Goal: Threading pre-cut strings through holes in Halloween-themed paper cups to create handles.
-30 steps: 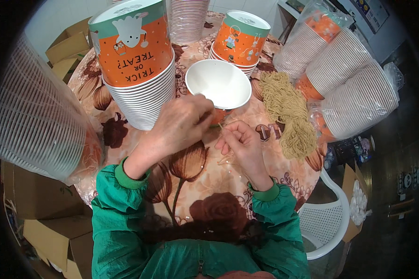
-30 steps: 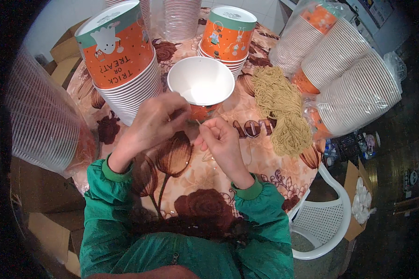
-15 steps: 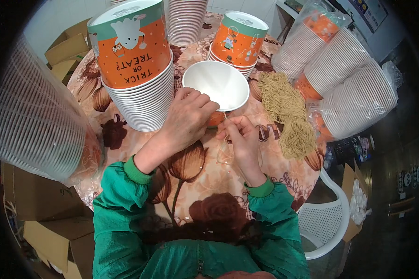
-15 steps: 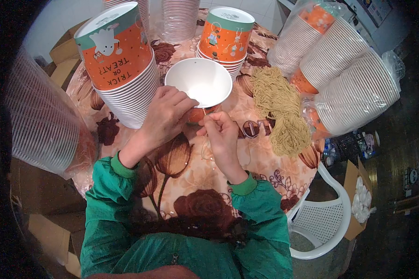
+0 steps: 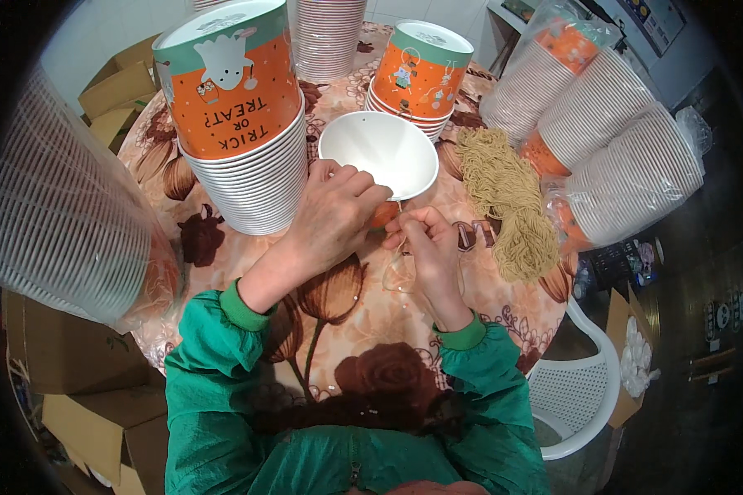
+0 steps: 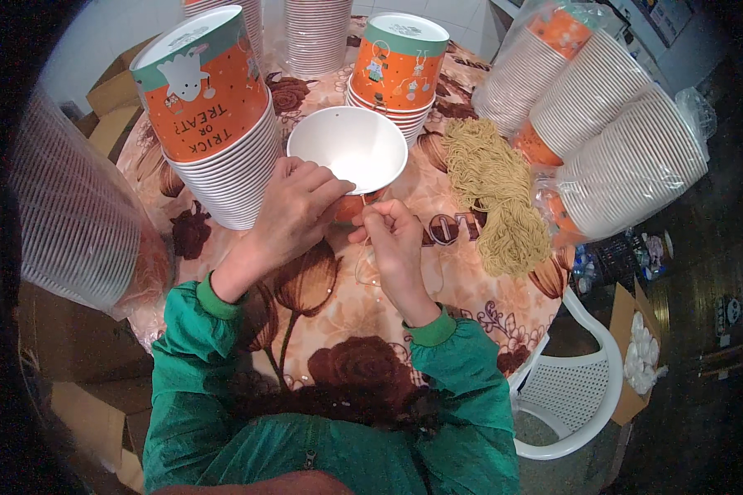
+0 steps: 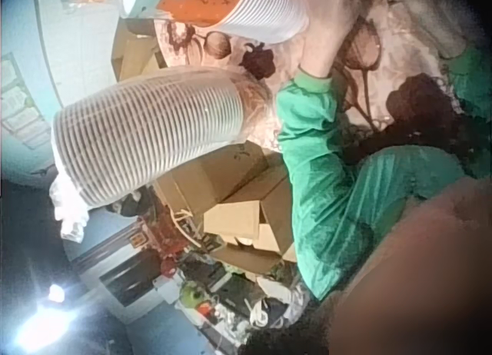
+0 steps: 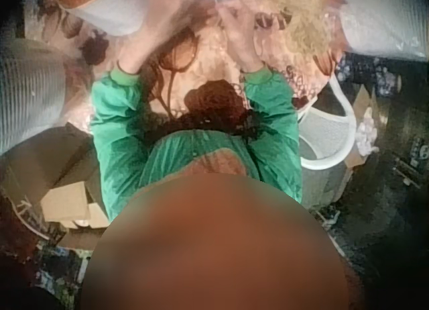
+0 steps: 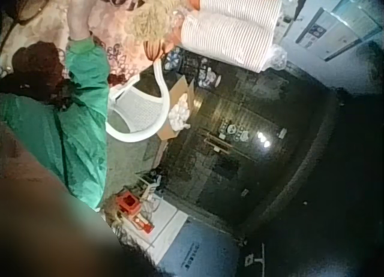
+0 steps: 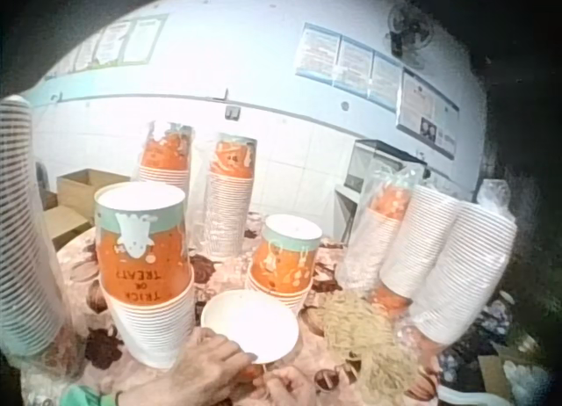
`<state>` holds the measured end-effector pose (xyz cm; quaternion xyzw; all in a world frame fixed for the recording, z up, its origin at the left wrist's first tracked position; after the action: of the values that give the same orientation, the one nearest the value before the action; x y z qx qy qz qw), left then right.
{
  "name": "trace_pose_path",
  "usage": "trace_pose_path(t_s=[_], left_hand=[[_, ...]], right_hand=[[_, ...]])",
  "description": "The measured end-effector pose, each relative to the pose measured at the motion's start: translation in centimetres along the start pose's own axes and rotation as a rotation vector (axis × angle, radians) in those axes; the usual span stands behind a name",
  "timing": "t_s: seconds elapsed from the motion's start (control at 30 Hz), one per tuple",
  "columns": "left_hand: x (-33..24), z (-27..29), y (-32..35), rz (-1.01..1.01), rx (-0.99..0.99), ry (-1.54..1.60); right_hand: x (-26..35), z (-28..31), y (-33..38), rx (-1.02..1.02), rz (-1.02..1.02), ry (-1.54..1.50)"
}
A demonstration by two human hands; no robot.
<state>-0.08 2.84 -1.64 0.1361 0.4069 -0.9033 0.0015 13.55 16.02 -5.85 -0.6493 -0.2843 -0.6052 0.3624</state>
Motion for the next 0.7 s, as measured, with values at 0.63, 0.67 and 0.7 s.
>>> trace_pose_path(t_s=[0.63,0.67,0.7], left_hand=[[-1.0,0.6,-0.6,0.072,0.004,0.105],[-0.9,0.8,-0.8,0.073,0.004,0.1],[-0.7,0.8,-1.3,0.12,-0.018,0.156]], right_hand=[[0.7,-0.6,-0.1,-0.011,-0.043,-0.107],[0.9,-0.8,-0.1,-0.008,-0.052,-0.099],[0.9,-0.6,-0.2,-0.011,-0.05,-0.097]])
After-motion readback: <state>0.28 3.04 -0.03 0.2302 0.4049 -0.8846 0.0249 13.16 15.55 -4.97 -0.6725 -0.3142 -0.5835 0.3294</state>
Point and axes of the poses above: each hand's wrist, its own y-axis away from the middle knuckle, its own z-axis out of the back of the hand, x = y × z, the point moved 1 cm from there along -y, towards the middle knuckle, and after that the axes turned 10 degrees about y, right-handed, at the moved point
